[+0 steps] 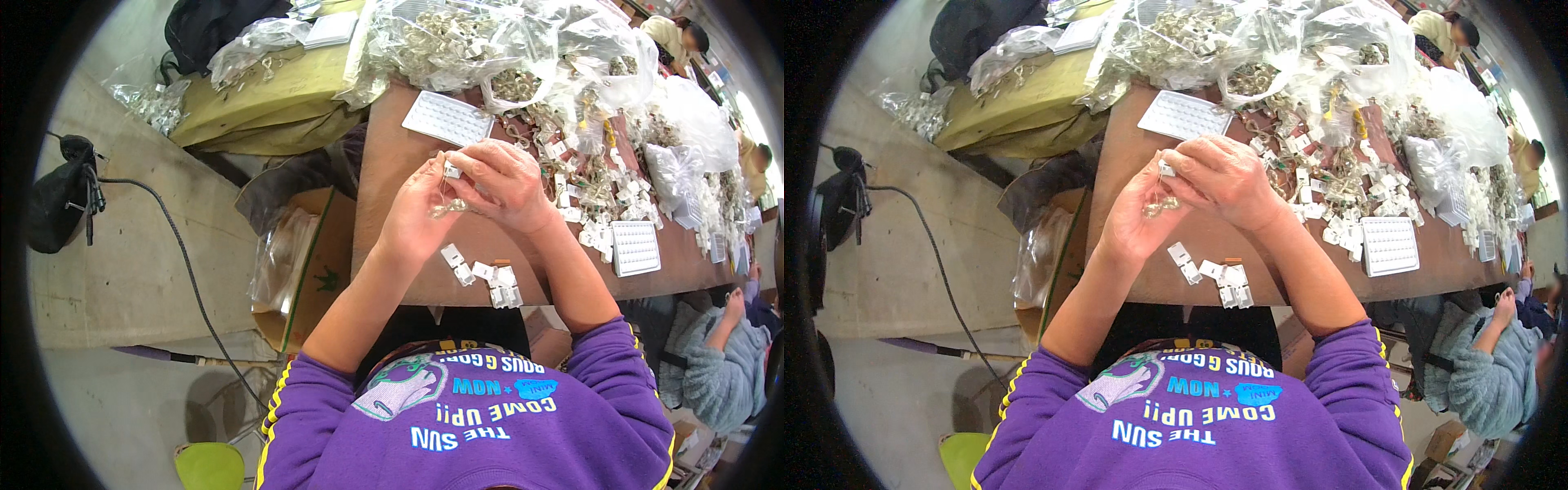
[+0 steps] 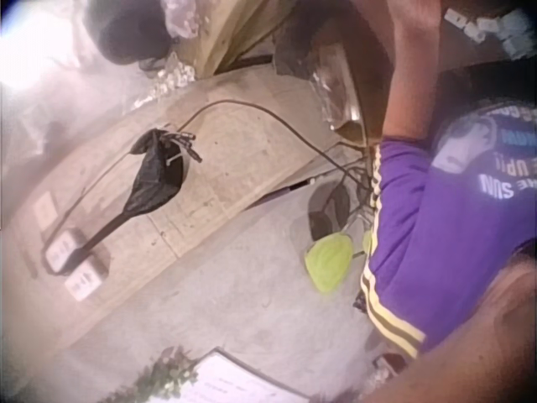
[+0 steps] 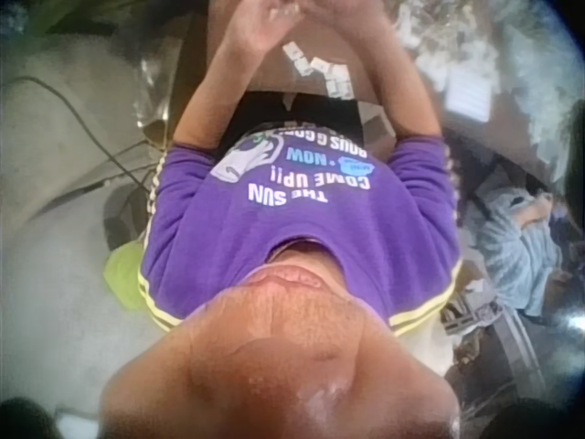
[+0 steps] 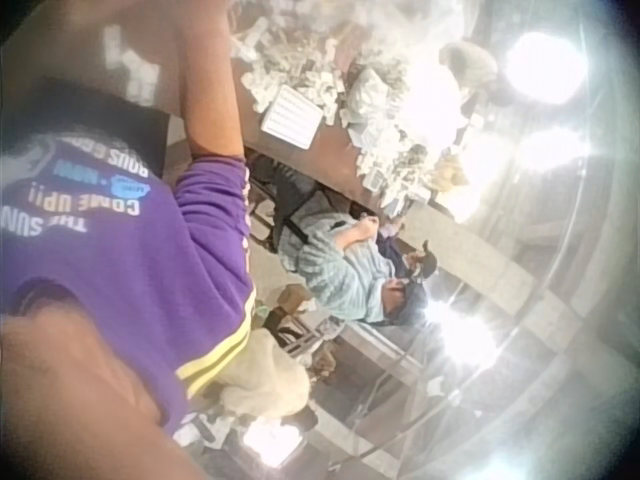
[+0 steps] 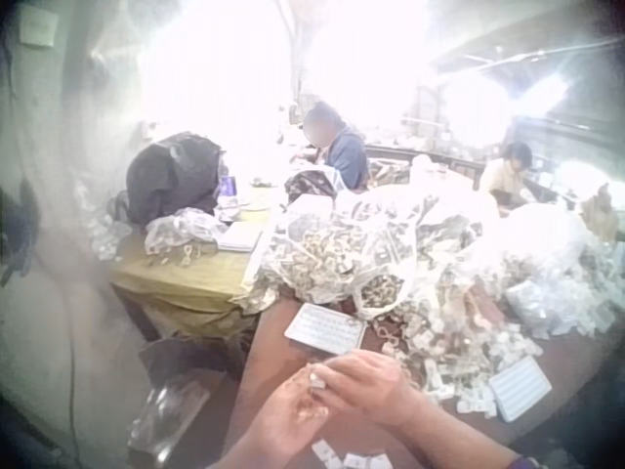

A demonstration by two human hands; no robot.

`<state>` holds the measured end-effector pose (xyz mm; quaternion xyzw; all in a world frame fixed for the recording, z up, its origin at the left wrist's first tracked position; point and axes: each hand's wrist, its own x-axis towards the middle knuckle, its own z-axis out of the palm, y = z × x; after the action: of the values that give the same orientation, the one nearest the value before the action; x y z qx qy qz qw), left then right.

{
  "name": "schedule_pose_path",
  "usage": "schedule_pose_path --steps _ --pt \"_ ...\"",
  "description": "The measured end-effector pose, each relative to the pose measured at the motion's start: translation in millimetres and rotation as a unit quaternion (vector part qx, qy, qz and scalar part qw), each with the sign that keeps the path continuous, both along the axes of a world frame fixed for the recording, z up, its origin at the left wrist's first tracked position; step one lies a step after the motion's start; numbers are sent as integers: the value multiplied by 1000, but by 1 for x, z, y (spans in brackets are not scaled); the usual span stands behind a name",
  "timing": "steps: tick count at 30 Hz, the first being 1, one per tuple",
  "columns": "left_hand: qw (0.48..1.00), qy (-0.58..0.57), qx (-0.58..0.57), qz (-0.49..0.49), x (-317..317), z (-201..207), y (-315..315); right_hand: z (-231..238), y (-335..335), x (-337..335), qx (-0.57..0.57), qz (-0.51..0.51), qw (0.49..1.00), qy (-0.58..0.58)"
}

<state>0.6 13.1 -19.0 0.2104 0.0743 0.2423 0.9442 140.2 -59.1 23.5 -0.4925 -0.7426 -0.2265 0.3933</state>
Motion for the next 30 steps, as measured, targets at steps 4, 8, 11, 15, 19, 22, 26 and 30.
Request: schedule_pose_path --steps 4,8,11,15,19,22,26,30 --pt "989 72 114 54 -4 11 -3 1 -2 5 7 -10 1000 -9" --pt "964 116 218 101 -4 18 -7 3 -3 6 15 -10 1000 6" --pt "964 95 223 108 -5 18 -7 4 -4 5 16 -6 1000 16" --pt "963 101 234 91 -6 14 -4 4 -4 7 23 7 1000 1" --pt "973 85 204 69 -5 12 -3 4 -6 10 -5 4 1000 1" --pt "989 54 133 33 -4 12 -2 4 -4 10 11 7 1000 24" --pt "997 15 74 31 -1 8 3 4 0 8 28 46 996 67" --pt "990 -36 90 101 4 0 11 1 -12 9 -106 6 959 262"
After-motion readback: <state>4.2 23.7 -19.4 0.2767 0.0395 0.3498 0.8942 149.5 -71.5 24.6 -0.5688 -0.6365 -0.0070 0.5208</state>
